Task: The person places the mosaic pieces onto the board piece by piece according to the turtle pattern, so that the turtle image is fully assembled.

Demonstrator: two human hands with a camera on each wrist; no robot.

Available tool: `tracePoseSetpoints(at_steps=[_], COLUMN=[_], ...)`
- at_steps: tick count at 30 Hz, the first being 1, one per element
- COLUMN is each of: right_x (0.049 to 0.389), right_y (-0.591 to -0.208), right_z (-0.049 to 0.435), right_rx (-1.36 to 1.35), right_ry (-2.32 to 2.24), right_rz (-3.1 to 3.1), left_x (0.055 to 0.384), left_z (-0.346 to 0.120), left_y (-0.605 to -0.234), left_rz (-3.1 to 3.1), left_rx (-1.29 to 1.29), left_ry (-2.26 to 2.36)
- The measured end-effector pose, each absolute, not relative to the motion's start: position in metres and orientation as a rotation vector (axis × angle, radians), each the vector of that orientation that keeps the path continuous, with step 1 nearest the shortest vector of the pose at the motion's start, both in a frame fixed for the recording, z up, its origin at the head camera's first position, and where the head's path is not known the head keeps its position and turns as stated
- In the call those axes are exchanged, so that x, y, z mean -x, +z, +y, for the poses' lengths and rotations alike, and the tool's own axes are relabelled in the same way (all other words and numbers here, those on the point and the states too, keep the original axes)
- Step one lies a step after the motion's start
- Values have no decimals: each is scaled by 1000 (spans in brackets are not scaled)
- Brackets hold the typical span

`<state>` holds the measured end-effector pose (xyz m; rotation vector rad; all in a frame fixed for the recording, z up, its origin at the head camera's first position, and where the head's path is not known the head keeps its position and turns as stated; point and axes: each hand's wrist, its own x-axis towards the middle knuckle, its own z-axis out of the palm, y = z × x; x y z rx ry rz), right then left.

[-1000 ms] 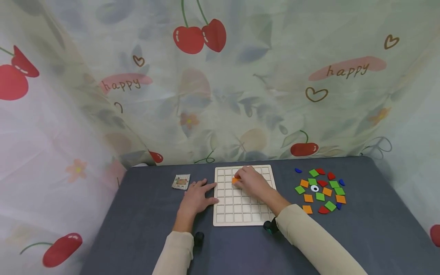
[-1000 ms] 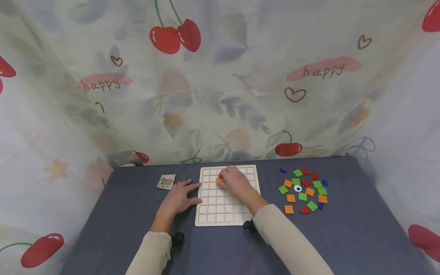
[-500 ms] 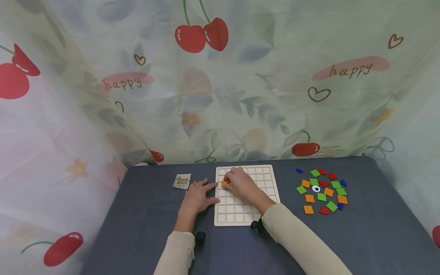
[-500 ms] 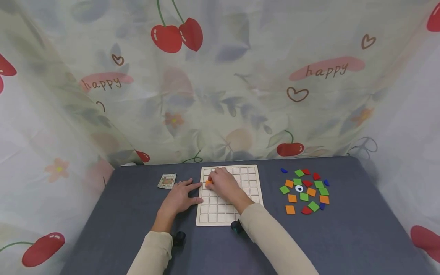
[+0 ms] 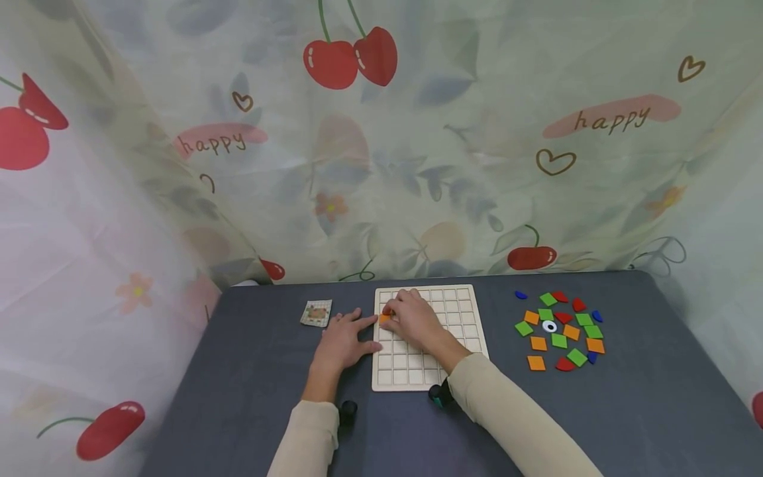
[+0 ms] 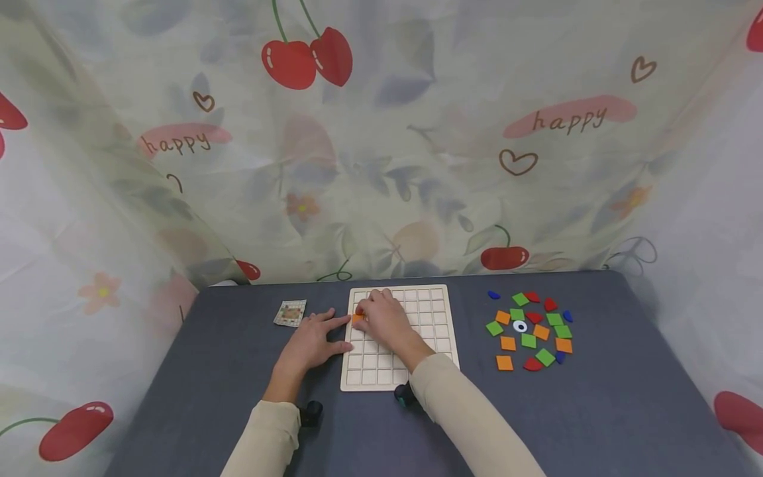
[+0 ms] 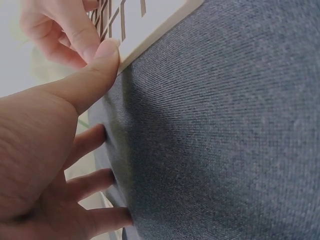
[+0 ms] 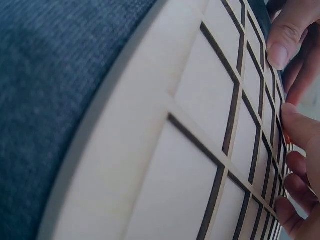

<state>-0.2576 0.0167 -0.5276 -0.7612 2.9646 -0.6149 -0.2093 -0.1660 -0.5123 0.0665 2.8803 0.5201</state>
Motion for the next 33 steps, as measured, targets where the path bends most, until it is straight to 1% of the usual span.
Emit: tracePoseSetpoints(at_steps=[5, 11, 19, 33], right_x=[258, 254, 245, 241], right_y=[-526, -518, -511, -516], right_z=[18, 26, 40, 84], right_rx=[748, 796, 816, 788], right_ry=[-604, -514, -247, -172], right_rz=[2958, 2954, 3019, 3115], left_x=[209, 208, 208, 208], left_z=[-165, -165, -166, -165], left_y=[-512, -513, -514, -512], left_rz=[2881, 2870, 2870, 2853], left_rx=[-69, -73, -50, -60], left_ry=[522, 524, 510, 546])
